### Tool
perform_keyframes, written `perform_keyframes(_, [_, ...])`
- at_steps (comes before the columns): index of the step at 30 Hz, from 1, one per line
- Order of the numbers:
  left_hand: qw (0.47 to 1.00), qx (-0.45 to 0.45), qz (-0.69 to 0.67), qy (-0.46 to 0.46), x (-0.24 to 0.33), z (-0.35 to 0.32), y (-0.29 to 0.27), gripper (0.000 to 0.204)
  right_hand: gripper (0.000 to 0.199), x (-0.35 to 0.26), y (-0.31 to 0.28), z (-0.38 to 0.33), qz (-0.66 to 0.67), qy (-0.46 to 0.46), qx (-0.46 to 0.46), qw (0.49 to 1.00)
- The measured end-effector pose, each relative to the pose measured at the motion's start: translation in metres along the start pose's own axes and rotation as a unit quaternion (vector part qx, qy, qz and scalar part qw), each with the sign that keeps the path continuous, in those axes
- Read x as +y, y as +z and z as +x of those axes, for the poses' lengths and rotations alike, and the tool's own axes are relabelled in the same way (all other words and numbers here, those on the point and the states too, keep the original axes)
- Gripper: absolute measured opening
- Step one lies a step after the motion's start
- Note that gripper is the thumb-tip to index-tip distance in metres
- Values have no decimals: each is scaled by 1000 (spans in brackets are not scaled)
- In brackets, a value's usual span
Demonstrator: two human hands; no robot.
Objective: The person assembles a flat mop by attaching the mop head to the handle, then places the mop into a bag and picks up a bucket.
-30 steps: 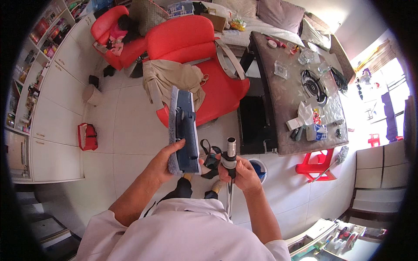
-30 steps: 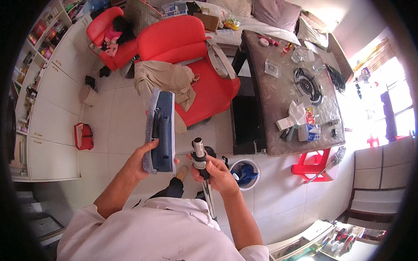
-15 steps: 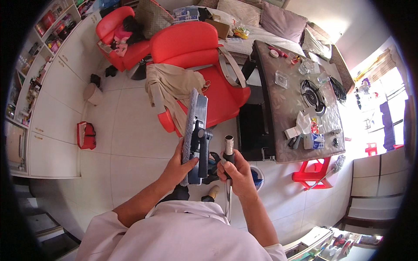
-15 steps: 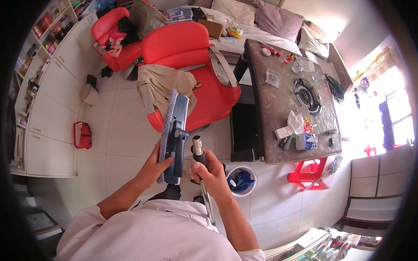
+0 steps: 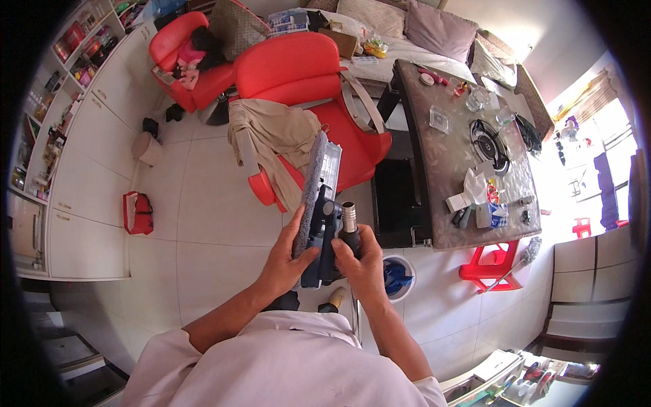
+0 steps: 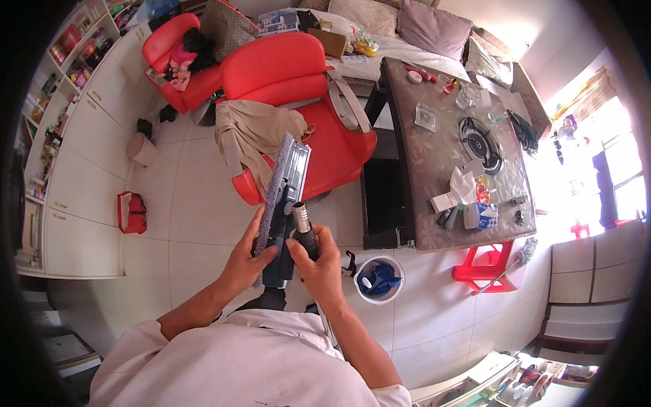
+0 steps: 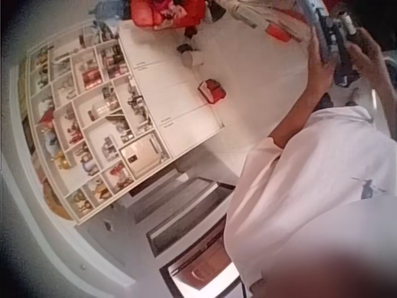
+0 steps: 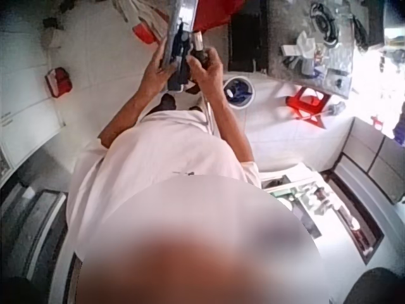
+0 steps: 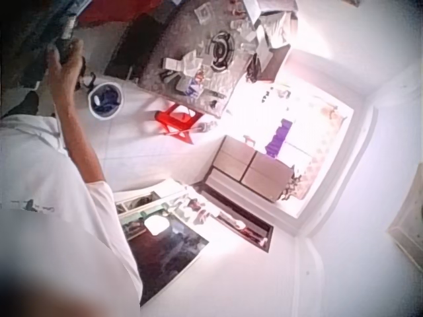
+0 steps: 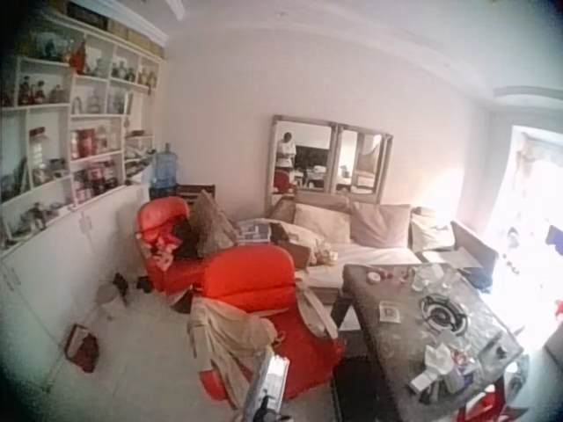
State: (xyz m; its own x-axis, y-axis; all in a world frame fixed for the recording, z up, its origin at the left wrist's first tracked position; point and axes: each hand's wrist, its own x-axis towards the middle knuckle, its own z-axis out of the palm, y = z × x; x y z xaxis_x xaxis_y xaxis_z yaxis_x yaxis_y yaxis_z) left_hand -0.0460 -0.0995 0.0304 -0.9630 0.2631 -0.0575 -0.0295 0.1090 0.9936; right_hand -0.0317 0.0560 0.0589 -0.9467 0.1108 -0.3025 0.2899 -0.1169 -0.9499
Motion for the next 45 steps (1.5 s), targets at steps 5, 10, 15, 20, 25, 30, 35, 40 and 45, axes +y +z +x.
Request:
perform_keyframes(5, [999, -3, 38, 34, 6, 5, 1, 77, 16, 5, -8, 5, -39, -60, 5, 997])
perform_keyframes(10, [998, -16, -59, -18, 2, 7, 8, 75, 16, -4, -12, 6, 15, -15, -37, 999])
perform_keyframes(15, [993, -23, -91, -72, 19, 13, 13, 74, 17, -9, -20, 8, 34, 26, -63, 997])
perform_keyframes(20, [994, -30, -70, -72, -3, 7, 11, 73, 17, -8, -17, 12, 38, 33, -77, 996])
perform_keyframes(25, [997, 5, 76, 29, -13, 10, 4, 58, 15, -10, -23, 25, 109, 67, -96, 987])
perform_keyframes(30, [1000, -4, -17, 11, 15, 32, -11, 24, 14, -9, -15, 22, 70, 79, -105, 989])
perform_keyframes(35, [997, -29, 68, -29, 3, 36, -19, 30, 16, -5, -4, 24, -4, 61, -110, 992])
perform_keyframes(40, [992, -85, 67, -62, -10, 38, -25, 30, 27, 1, 0, 19, 9, 97, -172, 980])
perform_keyframes(45, [993, -61, 77, -60, -16, 36, -28, 25, 52, -4, -3, 16, 143, 150, -256, 944])
